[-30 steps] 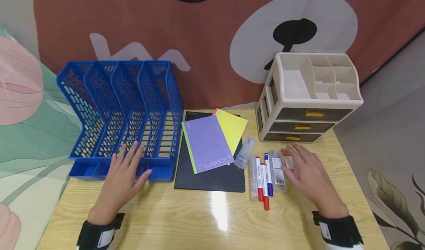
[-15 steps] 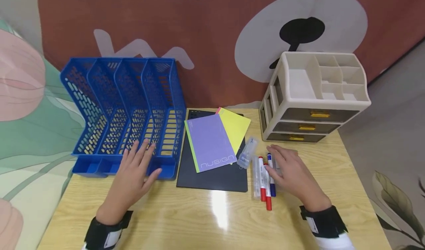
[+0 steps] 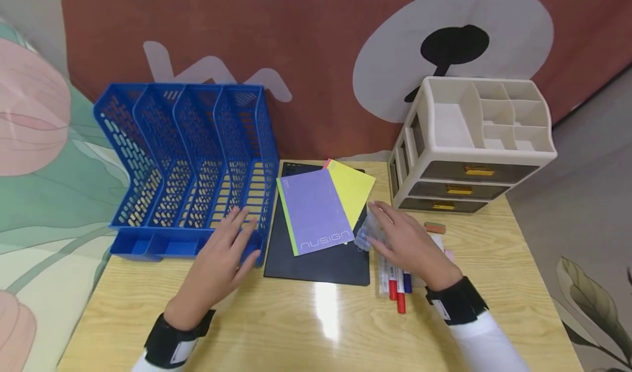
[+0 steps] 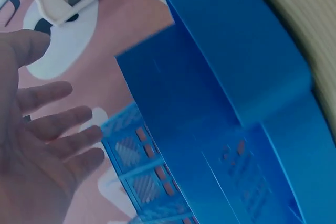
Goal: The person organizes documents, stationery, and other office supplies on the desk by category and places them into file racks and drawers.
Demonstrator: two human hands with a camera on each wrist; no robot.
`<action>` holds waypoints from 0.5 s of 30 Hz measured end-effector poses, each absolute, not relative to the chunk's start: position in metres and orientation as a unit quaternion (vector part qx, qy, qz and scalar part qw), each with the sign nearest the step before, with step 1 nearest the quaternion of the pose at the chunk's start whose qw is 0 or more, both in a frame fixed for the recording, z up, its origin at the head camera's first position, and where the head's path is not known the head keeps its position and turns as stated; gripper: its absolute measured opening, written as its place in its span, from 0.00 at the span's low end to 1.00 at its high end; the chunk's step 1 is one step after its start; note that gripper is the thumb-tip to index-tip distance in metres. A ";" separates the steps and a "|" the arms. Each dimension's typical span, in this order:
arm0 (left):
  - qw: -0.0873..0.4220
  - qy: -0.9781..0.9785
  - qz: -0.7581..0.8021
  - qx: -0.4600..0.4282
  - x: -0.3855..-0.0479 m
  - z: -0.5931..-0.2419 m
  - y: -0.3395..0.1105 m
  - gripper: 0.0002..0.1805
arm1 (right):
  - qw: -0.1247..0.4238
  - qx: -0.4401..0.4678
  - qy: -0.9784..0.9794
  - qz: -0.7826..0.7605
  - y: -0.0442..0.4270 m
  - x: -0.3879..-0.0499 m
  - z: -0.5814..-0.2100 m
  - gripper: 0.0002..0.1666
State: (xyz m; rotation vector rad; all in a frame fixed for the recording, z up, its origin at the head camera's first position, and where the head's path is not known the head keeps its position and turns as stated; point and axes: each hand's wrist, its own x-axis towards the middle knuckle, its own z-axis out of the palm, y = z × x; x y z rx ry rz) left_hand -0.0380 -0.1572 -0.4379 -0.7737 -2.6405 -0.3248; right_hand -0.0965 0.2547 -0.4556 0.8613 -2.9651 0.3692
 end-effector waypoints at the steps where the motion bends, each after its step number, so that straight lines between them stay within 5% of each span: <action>1: 0.192 -0.932 -0.118 -0.286 -0.039 -0.437 -0.153 0.33 | 0.014 0.281 -0.952 0.119 0.252 -0.099 -0.455 0.51; 6: 0.190 -0.921 -0.120 -0.318 -0.041 -0.436 -0.133 0.29 | -0.004 0.284 -0.951 0.119 0.237 -0.110 -0.453 0.57; 15: 0.089 -0.935 -0.122 -0.321 -0.050 -0.445 -0.100 0.29 | -0.067 0.265 -0.951 0.145 0.215 -0.126 -0.455 0.58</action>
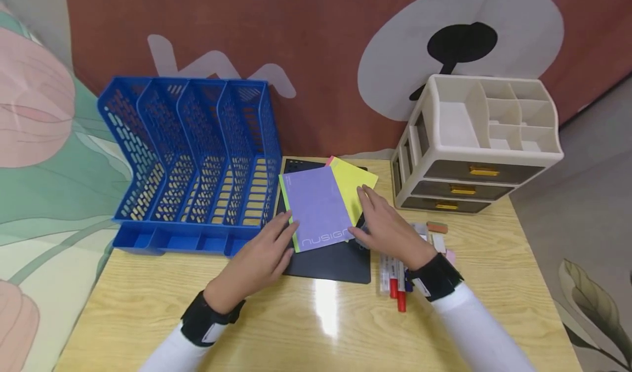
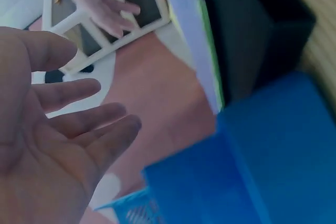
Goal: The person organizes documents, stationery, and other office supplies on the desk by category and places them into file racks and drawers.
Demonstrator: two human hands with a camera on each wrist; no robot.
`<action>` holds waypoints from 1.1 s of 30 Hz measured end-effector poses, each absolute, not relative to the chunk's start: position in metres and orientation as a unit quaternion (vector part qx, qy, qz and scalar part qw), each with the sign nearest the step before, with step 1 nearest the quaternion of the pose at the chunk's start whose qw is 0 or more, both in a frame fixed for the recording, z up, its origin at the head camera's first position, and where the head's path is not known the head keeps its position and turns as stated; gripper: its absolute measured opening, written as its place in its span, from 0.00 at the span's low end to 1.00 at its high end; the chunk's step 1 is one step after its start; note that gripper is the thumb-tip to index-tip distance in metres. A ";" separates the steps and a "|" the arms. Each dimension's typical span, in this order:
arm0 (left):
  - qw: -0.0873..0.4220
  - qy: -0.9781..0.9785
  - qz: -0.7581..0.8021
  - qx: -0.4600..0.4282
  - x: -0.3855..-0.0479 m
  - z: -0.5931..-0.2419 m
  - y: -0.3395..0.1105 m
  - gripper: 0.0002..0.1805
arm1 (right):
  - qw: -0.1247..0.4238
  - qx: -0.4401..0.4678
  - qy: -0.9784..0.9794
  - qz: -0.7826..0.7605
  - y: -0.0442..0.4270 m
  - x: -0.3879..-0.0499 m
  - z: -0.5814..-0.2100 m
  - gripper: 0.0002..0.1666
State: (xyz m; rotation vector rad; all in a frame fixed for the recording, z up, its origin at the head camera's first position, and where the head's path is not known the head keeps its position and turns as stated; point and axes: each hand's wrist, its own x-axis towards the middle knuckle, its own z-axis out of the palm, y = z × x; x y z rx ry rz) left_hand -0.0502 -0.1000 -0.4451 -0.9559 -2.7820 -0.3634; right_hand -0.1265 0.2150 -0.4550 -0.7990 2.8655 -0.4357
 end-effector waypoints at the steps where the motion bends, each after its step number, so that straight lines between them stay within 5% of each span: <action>1: 0.076 -0.936 -0.125 -0.320 -0.052 -0.448 -0.097 0.29 | 0.083 -0.259 0.950 -0.151 0.213 -0.129 -0.456 0.58; 7: 0.006 -0.949 -0.126 -0.290 -0.060 -0.460 -0.085 0.31 | 0.140 -0.236 0.943 -0.190 0.198 -0.140 -0.461 0.57; 20: -0.061 -0.966 -0.158 -0.194 -0.072 -0.469 -0.070 0.37 | 0.207 -0.178 0.941 -0.201 0.176 -0.158 -0.474 0.56; 33: -0.130 -0.951 -0.254 -0.118 -0.078 -0.474 -0.060 0.40 | 0.227 -0.108 0.924 -0.290 0.162 -0.163 -0.475 0.40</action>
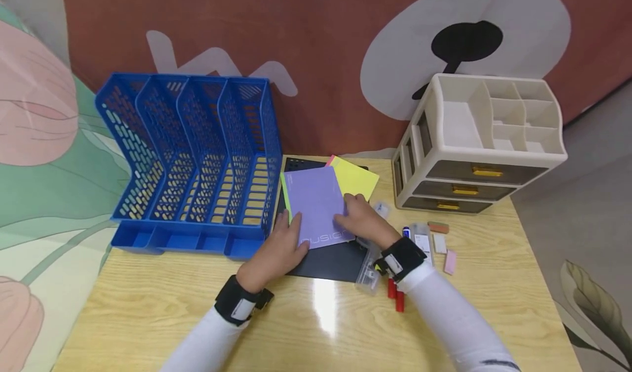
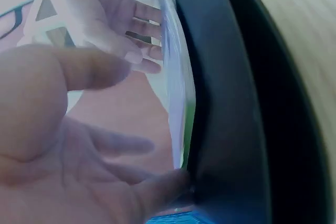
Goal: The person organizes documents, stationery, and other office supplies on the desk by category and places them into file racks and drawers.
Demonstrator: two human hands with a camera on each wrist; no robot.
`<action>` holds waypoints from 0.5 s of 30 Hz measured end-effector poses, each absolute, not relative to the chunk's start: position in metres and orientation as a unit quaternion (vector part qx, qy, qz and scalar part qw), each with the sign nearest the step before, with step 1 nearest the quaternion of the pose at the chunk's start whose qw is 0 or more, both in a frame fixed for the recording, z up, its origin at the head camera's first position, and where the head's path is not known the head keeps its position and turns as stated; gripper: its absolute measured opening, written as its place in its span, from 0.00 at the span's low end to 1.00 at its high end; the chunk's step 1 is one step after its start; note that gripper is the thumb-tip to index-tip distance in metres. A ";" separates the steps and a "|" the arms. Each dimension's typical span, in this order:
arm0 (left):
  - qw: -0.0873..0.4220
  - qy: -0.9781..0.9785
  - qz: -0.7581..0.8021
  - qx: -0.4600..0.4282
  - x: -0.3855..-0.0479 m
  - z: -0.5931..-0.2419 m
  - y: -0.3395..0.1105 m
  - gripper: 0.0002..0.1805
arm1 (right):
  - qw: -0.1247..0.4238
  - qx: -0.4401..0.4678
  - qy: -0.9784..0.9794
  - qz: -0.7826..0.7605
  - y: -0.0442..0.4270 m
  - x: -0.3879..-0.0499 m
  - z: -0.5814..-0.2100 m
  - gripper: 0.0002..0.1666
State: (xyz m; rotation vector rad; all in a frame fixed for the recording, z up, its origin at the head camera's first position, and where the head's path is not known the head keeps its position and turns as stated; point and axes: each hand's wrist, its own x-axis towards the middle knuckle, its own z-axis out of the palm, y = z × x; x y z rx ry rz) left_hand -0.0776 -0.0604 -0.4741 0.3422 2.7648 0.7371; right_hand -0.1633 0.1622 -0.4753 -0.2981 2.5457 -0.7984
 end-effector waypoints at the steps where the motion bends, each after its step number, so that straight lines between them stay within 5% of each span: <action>1: 0.129 0.947 0.272 0.110 -0.078 -0.474 -0.060 0.40 | 0.231 -0.103 0.922 -0.294 0.162 -0.164 -0.476 0.39; 15: 0.101 0.904 0.413 0.031 -0.082 -0.473 -0.058 0.35 | 0.265 -0.069 0.897 -0.348 0.164 -0.161 -0.474 0.40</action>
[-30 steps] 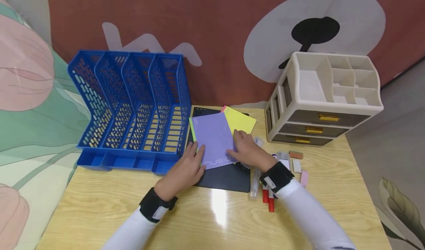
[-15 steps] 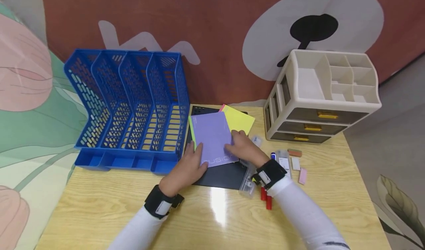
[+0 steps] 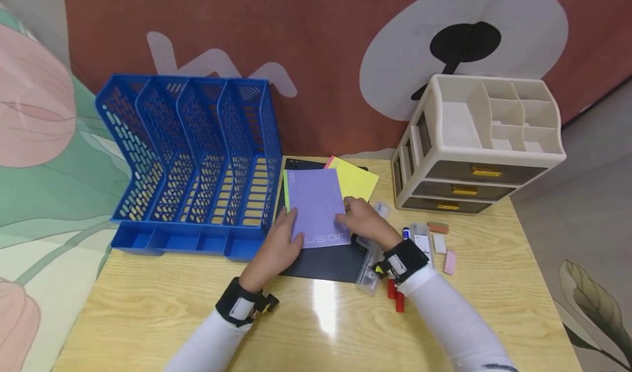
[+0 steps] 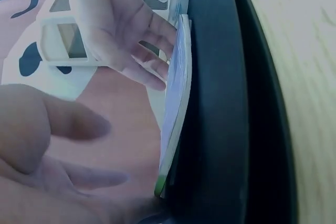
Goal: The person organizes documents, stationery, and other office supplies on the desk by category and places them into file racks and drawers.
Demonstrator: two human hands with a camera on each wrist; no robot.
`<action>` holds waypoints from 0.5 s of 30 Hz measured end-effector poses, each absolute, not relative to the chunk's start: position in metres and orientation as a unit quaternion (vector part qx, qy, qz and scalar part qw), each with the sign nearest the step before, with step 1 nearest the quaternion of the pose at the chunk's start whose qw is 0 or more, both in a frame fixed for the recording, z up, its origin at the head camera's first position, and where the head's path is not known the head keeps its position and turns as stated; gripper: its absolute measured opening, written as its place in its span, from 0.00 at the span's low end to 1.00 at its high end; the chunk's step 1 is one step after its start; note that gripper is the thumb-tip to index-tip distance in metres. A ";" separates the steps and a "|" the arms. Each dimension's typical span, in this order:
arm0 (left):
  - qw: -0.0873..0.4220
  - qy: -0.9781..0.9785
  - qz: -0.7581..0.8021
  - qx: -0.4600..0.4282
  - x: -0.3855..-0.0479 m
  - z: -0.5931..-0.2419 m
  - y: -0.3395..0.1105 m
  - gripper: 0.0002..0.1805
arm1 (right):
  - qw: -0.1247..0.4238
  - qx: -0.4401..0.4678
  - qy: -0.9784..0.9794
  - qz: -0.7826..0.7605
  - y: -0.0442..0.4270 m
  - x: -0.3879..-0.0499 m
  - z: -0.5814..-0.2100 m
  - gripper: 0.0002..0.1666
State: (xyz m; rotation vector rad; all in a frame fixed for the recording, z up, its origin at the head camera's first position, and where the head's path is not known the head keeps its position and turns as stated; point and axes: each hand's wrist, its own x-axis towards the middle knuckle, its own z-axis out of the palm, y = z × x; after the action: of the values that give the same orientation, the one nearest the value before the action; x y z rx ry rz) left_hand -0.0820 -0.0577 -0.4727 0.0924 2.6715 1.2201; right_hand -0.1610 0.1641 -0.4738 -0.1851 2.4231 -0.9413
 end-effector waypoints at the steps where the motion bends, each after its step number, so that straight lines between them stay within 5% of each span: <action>1: 0.094 0.905 0.414 0.029 -0.082 -0.473 -0.057 0.34 | 0.265 -0.066 0.896 -0.351 0.164 -0.161 -0.474 0.40; 15: -0.009 0.900 0.434 0.044 -0.085 -0.477 -0.058 0.35 | 0.274 -0.026 0.845 -0.459 0.171 -0.162 -0.477 0.41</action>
State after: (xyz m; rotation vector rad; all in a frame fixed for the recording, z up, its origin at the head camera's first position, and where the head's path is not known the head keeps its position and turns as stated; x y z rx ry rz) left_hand -0.0845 -0.0581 -0.4767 0.1389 2.8427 1.3709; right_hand -0.1622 0.1709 -0.4767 -0.0703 2.2729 -1.2336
